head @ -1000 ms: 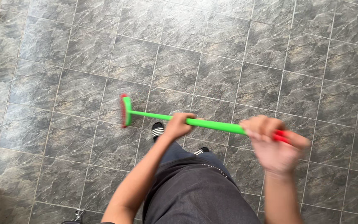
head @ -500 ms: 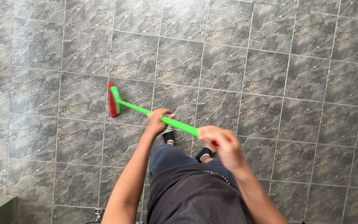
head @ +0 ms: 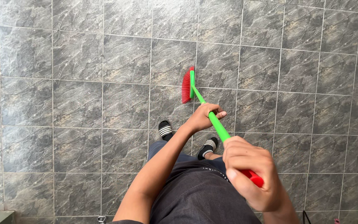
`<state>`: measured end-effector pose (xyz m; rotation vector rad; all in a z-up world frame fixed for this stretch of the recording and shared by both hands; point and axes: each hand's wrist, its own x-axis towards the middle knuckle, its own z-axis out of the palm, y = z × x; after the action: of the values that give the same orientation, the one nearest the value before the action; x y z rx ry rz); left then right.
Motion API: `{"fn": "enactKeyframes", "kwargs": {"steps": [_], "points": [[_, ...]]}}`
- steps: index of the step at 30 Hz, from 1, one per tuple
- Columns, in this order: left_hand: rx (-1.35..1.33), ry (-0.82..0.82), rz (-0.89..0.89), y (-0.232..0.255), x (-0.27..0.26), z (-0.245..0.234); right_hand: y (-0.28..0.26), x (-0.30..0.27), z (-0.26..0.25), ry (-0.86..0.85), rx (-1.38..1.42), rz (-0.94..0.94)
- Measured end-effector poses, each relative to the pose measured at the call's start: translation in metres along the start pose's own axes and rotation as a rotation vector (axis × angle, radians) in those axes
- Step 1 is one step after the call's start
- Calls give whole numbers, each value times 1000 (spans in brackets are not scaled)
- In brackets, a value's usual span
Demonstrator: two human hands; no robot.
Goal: The person sweeps a tiled floor using a broom with a green handle and red bristles, moving it in a repetitive motion across the surface.
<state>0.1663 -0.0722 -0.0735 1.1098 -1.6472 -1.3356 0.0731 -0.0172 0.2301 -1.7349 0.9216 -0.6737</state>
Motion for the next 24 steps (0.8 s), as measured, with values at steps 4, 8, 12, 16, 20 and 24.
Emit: {"fn": "enactKeyframes", "kwargs": {"steps": [4, 8, 12, 16, 20, 24], "points": [[88, 16, -23, 38, -10, -19, -4, -26, -29, 49, 263, -120], [140, 130, 25, 62, -24, -45, 22, -32, -66, -16, 522, -271], [124, 129, -267, 35, -50, -92, 74, -10, -44, 106, 778, -141], [371, 197, -491, -32, -94, -145, 136, 34, 26, 153, 834, 53], [508, 213, -649, -108, -156, -198, 181, 66, 105, -11, 813, 188], [709, 407, -623, -166, -219, -241, 200, 92, 178, -85, 840, 374]]}}
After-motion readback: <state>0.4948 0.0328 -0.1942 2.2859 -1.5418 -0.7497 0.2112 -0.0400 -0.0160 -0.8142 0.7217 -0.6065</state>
